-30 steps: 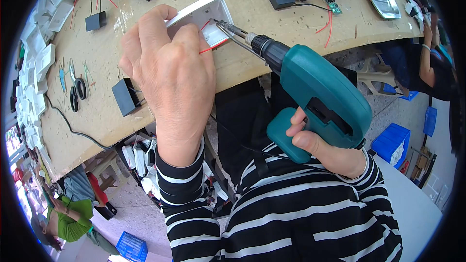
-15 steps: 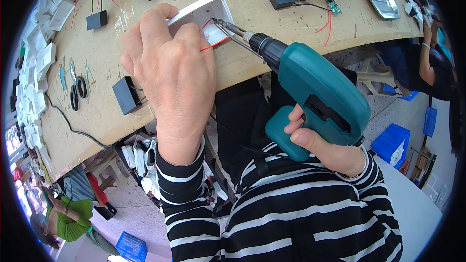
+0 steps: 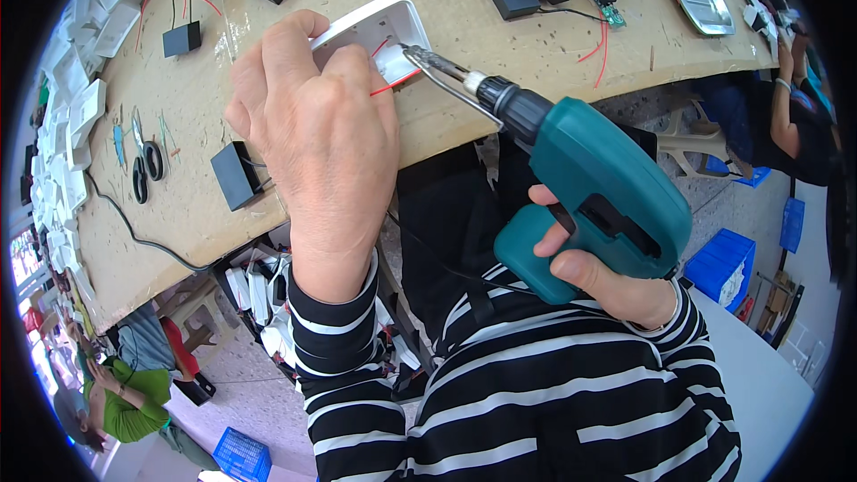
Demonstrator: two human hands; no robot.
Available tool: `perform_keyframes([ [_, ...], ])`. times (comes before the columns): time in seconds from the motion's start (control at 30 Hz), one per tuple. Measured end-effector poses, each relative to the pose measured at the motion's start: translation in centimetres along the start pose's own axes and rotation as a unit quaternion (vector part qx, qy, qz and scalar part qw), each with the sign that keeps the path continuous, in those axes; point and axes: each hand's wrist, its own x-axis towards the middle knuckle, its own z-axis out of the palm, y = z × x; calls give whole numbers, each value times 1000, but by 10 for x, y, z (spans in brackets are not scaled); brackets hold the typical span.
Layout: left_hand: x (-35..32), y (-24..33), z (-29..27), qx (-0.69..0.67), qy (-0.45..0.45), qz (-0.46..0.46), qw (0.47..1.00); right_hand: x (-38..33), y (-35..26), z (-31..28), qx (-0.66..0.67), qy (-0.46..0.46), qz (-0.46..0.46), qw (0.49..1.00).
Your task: Soldering wires and electronic components into plastic housings at a manual workstation.
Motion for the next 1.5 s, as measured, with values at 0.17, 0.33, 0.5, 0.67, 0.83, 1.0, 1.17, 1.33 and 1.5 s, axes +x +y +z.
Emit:
perform_keyframes([
  [0.17, -2, -4, -8, -17, -4, 8, 1000, -8, 8, -5, 60, 38, -77, 995],
  [0.33, -6, -1, -19, -27, -32, 0, 999, -15, 2, -13, 42, 39, -27, 998],
  [0.5, -14, -4, -26, -69, -7, 34, 997, -15, 1, -14, 45, 32, -40, 998],
  [0.67, -30, -18, -19, -134, 8, 94, 987, -13, 4, -15, 23, 19, -63, 998],
  [0.83, -32, -17, -16, -146, 5, 130, 981, -13, 6, -14, 31, 25, -75, 996],
  [1.0, -35, -17, -10, -141, 36, 130, 981, -13, 9, -14, 41, 30, -80, 995],
  [1.17, -34, -19, -1, -170, 96, 141, 971, -13, 9, -12, 54, 43, -88, 994],
  [1.33, -31, -17, 4, -168, 111, 134, 970, -13, 8, -11, 63, 53, -84, 993],
  [1.5, -26, -17, 3, -146, 111, 109, 977, -13, 9, -16, 33, 7, -97, 995],
])
